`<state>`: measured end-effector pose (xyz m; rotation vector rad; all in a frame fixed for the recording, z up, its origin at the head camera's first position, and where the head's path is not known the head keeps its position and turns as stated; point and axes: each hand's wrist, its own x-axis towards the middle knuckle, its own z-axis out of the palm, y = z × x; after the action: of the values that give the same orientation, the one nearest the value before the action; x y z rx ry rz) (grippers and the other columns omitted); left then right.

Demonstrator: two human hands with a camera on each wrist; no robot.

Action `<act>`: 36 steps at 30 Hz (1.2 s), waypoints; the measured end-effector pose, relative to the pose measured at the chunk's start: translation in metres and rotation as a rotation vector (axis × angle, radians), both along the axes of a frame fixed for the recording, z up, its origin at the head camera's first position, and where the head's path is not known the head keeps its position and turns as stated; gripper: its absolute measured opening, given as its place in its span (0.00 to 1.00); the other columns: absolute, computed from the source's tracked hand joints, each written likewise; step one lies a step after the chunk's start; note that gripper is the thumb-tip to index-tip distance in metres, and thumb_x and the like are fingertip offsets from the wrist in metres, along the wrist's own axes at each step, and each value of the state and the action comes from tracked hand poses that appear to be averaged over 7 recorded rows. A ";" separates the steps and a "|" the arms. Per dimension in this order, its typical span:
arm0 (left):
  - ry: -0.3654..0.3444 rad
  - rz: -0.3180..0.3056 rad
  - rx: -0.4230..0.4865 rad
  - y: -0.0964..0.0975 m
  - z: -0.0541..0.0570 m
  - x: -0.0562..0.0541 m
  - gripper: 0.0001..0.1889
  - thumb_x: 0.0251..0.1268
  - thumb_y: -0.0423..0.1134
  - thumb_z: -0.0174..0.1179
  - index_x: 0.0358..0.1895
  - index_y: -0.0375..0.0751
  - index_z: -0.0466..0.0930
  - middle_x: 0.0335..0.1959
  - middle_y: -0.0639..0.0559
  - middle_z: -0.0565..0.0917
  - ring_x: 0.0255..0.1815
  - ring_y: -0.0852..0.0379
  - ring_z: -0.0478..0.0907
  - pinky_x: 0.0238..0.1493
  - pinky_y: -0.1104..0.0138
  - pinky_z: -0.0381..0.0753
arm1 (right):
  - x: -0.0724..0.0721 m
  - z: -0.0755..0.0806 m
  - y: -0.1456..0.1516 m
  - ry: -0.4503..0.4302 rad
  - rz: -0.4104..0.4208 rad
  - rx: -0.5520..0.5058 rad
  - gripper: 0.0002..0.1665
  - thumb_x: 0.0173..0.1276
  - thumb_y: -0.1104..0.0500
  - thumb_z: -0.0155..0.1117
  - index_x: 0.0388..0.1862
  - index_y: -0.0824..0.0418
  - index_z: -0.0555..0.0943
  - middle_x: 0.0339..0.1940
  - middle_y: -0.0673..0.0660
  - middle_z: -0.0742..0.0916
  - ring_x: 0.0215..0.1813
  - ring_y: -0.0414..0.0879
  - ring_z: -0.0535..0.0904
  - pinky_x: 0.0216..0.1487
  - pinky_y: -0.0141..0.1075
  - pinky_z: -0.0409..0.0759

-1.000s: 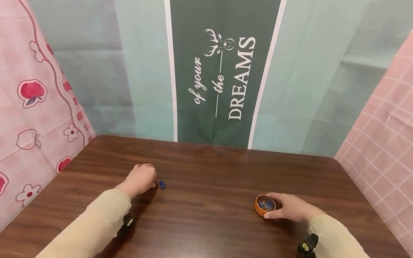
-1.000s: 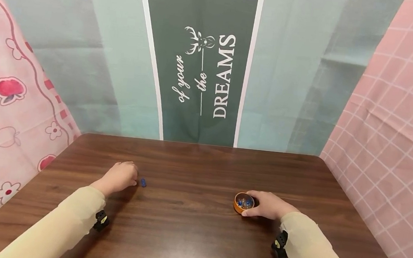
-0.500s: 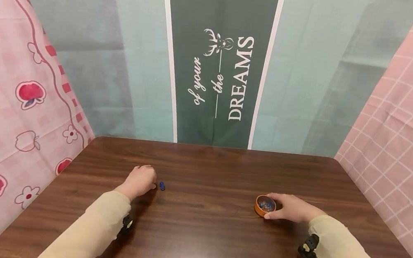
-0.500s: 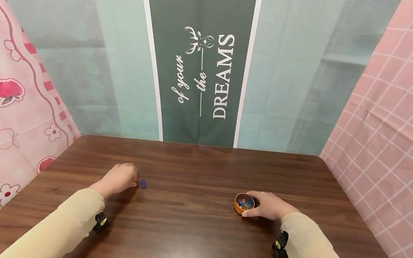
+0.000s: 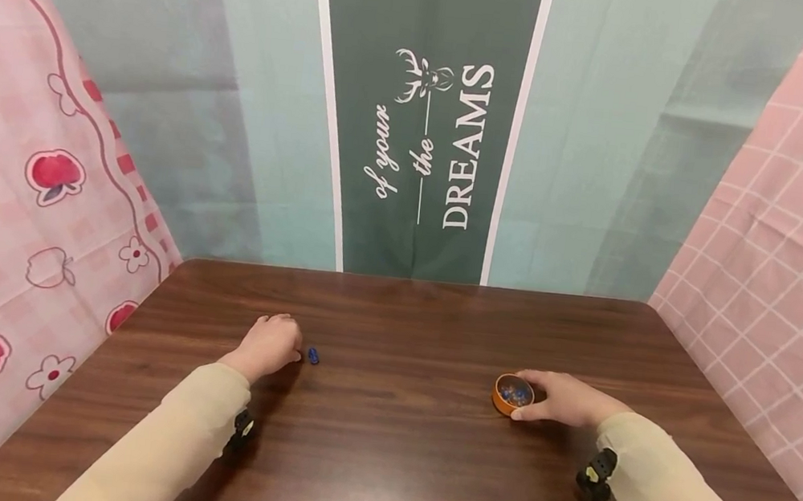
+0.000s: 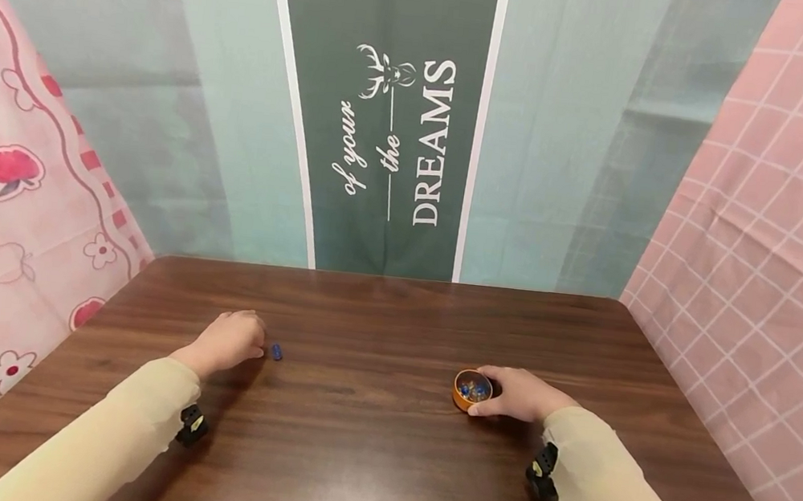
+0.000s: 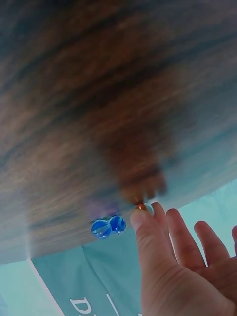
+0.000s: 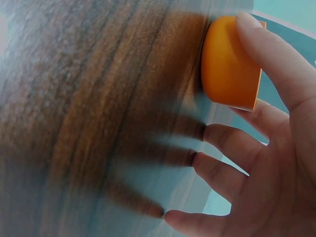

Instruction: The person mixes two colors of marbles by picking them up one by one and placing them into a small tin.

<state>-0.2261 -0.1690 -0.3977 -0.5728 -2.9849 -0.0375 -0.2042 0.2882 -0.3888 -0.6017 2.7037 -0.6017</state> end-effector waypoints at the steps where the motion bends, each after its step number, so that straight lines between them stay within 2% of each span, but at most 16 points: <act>1: -0.002 -0.002 0.006 -0.001 0.001 0.000 0.08 0.51 0.36 0.68 0.19 0.47 0.81 0.29 0.53 0.82 0.58 0.37 0.70 0.51 0.41 0.68 | 0.000 0.000 0.000 -0.001 0.001 0.000 0.42 0.54 0.42 0.69 0.61 0.66 0.71 0.52 0.61 0.80 0.53 0.58 0.75 0.52 0.57 0.71; 6: -0.002 -0.013 0.047 -0.005 0.001 0.003 0.04 0.52 0.36 0.68 0.24 0.45 0.84 0.42 0.46 0.82 0.60 0.36 0.67 0.54 0.37 0.62 | -0.001 0.001 0.000 0.003 0.008 0.000 0.42 0.54 0.41 0.69 0.61 0.66 0.71 0.52 0.61 0.80 0.54 0.59 0.74 0.53 0.57 0.70; 9: 0.014 -0.027 0.056 -0.008 0.005 0.003 0.02 0.52 0.36 0.68 0.25 0.45 0.85 0.49 0.43 0.80 0.61 0.35 0.66 0.56 0.36 0.59 | -0.002 0.004 0.000 0.000 0.006 0.002 0.42 0.54 0.41 0.69 0.61 0.65 0.71 0.52 0.62 0.80 0.54 0.58 0.74 0.53 0.57 0.71; 12: 0.039 -0.045 0.069 -0.010 0.009 0.003 0.02 0.52 0.36 0.68 0.25 0.45 0.85 0.49 0.42 0.80 0.61 0.34 0.66 0.55 0.35 0.59 | -0.001 0.007 0.000 -0.010 -0.001 0.007 0.42 0.54 0.41 0.70 0.61 0.65 0.71 0.52 0.61 0.80 0.53 0.58 0.75 0.52 0.56 0.71; 21: 0.045 -0.039 0.088 -0.010 0.024 0.000 0.03 0.52 0.38 0.68 0.25 0.47 0.84 0.53 0.39 0.78 0.62 0.34 0.65 0.56 0.36 0.59 | 0.000 0.017 -0.003 -0.048 -0.014 -0.012 0.41 0.53 0.42 0.70 0.60 0.65 0.72 0.50 0.59 0.80 0.51 0.56 0.75 0.52 0.56 0.72; 36: 0.056 -0.046 0.116 0.000 0.027 0.001 0.02 0.52 0.38 0.68 0.28 0.46 0.85 0.54 0.39 0.77 0.63 0.35 0.65 0.57 0.37 0.59 | 0.002 0.019 -0.004 -0.028 -0.003 0.005 0.42 0.54 0.42 0.70 0.61 0.66 0.71 0.51 0.62 0.80 0.53 0.59 0.75 0.52 0.57 0.70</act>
<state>-0.2249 -0.1693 -0.3703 -0.6186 -2.8915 -0.1927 -0.2021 0.2837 -0.3700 -0.5844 2.6797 -0.5994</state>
